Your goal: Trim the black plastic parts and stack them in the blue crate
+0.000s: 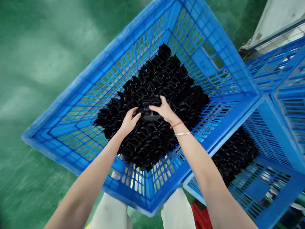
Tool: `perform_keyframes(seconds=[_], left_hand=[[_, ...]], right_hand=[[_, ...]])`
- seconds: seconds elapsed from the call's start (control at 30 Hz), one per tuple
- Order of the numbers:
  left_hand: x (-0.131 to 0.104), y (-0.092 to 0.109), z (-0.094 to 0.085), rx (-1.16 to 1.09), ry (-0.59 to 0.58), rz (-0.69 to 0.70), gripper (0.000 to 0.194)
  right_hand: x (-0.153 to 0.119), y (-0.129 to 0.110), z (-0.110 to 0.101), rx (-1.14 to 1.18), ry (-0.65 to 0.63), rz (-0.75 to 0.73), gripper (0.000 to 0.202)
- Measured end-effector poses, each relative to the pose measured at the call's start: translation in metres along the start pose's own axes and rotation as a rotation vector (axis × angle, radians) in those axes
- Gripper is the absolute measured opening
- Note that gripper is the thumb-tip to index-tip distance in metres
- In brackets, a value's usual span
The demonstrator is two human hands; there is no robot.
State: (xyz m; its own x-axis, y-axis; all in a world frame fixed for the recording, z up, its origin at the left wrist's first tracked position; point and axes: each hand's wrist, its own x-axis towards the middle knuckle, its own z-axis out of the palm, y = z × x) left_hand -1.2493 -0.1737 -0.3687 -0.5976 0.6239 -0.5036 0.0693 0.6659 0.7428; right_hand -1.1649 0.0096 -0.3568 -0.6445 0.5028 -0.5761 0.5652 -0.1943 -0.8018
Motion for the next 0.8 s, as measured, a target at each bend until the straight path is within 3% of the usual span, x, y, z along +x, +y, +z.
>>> perform_keyframes(seconds=[0.1, 0.27, 0.5, 0.7, 0.8], left_hand=[[0.027, -0.009, 0.007, 0.209, -0.012, 0.012, 0.052], [0.051, -0.011, 0.028, 0.369, -0.134, -0.002, 0.059], [0.055, -0.021, 0.048, 0.598, -0.18, -0.053, 0.045], [0.051, -0.013, 0.042, 0.728, -0.183, -0.091, 0.035], [0.053, -0.011, 0.038, 0.735, -0.189, -0.079, 0.034]], right_hand=[[0.044, 0.01, -0.003, -0.439, 0.182, -0.125, 0.084], [0.072, 0.032, 0.014, -0.915, 0.159, -0.219, 0.08], [0.069, 0.039, 0.036, -1.12, 0.083, -0.143, 0.078], [0.062, 0.033, 0.048, -1.149, 0.029, -0.076, 0.078], [0.066, 0.031, 0.042, -1.126, -0.032, -0.085, 0.083]])
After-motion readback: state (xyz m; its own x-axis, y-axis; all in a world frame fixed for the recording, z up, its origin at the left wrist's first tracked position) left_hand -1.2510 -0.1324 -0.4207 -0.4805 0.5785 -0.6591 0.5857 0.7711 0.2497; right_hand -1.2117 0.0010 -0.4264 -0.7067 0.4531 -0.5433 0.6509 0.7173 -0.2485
